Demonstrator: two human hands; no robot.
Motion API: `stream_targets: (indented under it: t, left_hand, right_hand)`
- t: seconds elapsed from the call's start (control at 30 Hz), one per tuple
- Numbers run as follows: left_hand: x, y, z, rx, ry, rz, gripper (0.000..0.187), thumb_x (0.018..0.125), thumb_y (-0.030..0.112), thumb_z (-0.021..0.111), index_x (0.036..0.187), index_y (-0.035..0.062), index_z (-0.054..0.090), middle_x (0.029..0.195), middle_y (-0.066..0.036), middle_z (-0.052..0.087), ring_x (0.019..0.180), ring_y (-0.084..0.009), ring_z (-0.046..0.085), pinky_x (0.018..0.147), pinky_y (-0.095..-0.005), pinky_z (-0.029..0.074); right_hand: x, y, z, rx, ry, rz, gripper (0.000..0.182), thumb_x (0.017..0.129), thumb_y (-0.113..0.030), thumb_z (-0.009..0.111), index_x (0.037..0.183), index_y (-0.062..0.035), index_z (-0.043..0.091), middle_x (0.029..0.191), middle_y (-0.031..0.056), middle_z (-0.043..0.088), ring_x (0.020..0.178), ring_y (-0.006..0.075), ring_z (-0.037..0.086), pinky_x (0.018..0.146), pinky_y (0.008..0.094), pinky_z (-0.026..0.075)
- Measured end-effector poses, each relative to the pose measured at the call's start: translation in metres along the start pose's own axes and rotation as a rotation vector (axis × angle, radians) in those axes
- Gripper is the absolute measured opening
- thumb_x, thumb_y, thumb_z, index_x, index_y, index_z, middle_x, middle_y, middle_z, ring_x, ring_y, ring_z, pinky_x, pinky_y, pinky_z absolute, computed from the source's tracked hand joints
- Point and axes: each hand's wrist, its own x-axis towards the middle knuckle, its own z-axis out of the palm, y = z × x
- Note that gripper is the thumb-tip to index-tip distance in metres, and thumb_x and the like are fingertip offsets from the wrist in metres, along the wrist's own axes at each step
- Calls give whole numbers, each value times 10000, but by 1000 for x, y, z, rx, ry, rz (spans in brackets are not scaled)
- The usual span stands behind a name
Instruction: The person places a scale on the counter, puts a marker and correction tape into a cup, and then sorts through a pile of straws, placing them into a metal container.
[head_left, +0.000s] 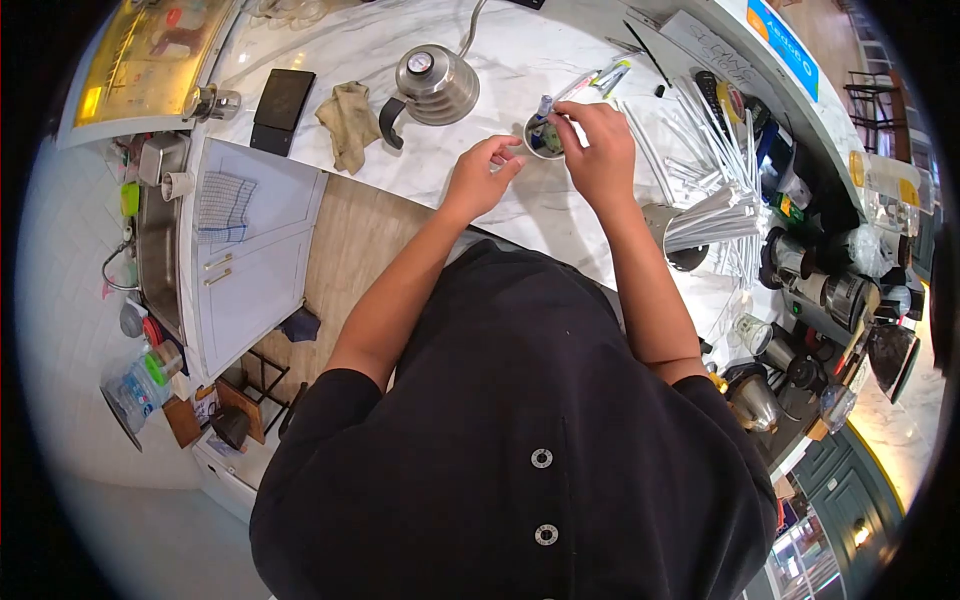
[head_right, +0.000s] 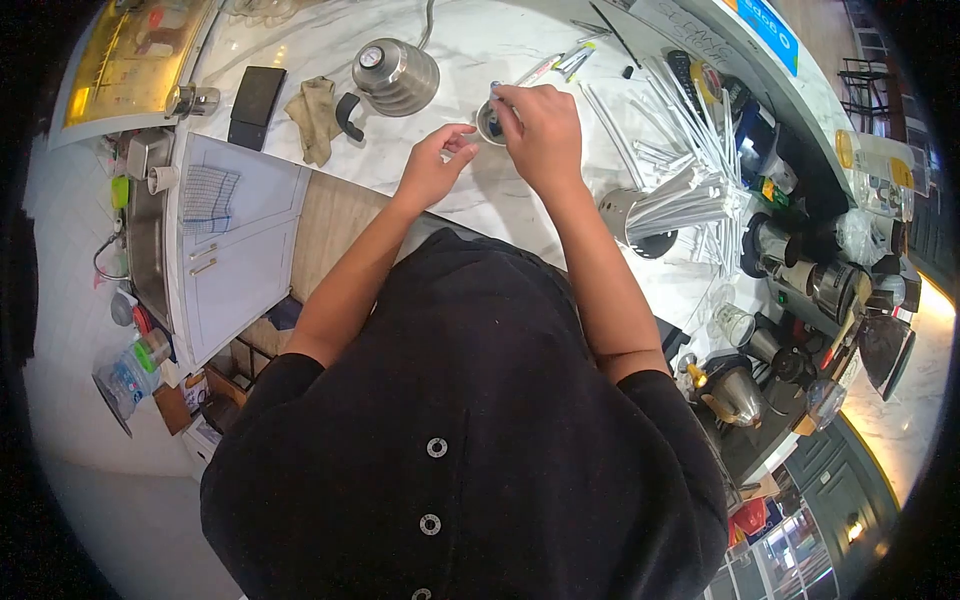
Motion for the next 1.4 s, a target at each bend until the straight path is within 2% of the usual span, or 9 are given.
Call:
stream_targets:
  t: [0.43,0.73,0.83,0.97,1.2,1.23,1.27,1.33,1.4]
  left_hand:
    - [-2,-7,-1,26,41,40,342,942,210,789,1248,75,717,1014,-109,755,936,-232,718,849,-369,569]
    - [-5,-6,-3,10,17,-20,342,975,201,759,1286,67,707,983,-61,739,938,-168,679,863,-332,537]
    - [-6,-15,-3,4,32,-16,353,953,210,774,1266,59,711,981,-90,752,933,-207,711,855,-353,564]
    - [-9,-25,-1,-6,15,-63,347,976,181,756,1289,41,698,968,-46,725,928,-146,662,870,-321,534]
    - [0,-27,-3,1,77,-32,343,966,186,756,1266,29,702,942,-76,742,865,-164,681,814,-325,546]
    - [3,-28,-4,3,75,-33,343,966,186,756,1266,29,702,942,-76,742,865,-164,681,814,-325,546]
    - [5,-29,-5,2,82,-28,335,967,181,752,1262,29,704,943,-79,742,858,-164,682,809,-323,547]
    - [10,-32,-8,6,93,-26,327,968,176,749,1257,28,705,945,-82,743,851,-164,682,805,-321,547]
    - [17,-33,-8,-5,106,-60,300,976,159,732,1247,31,708,946,-85,743,849,-170,686,816,-328,551]
  right_hand:
    - [4,17,24,-69,-128,-14,259,836,-141,848,1094,-127,827,827,53,753,845,249,641,783,394,480]
    - [3,19,18,49,-22,-42,311,860,-155,822,1169,-132,788,1030,68,770,936,269,654,836,412,496]
    - [-1,33,0,115,72,252,315,868,-141,842,1174,-109,772,1048,85,755,896,271,676,793,384,558]
    - [-11,91,-2,90,73,562,276,909,-226,803,1131,-62,785,984,108,785,899,257,719,819,387,562]
    - [-7,171,20,-121,132,767,310,915,-261,756,1129,-39,779,933,120,786,864,321,737,834,424,565]
    - [-4,180,19,-151,100,835,298,926,-238,725,1148,-46,776,1120,146,764,1014,357,710,903,457,556]
    - [-2,188,20,-149,99,838,298,926,-238,725,1148,-46,776,1120,146,764,1014,357,710,903,457,556]
    - [3,200,25,-472,149,638,306,922,-224,720,1172,-55,772,1327,171,677,1178,377,640,973,470,540]
    - [9,211,33,-452,131,642,328,917,-206,710,1202,-53,765,1421,201,593,1253,410,573,1012,481,527]
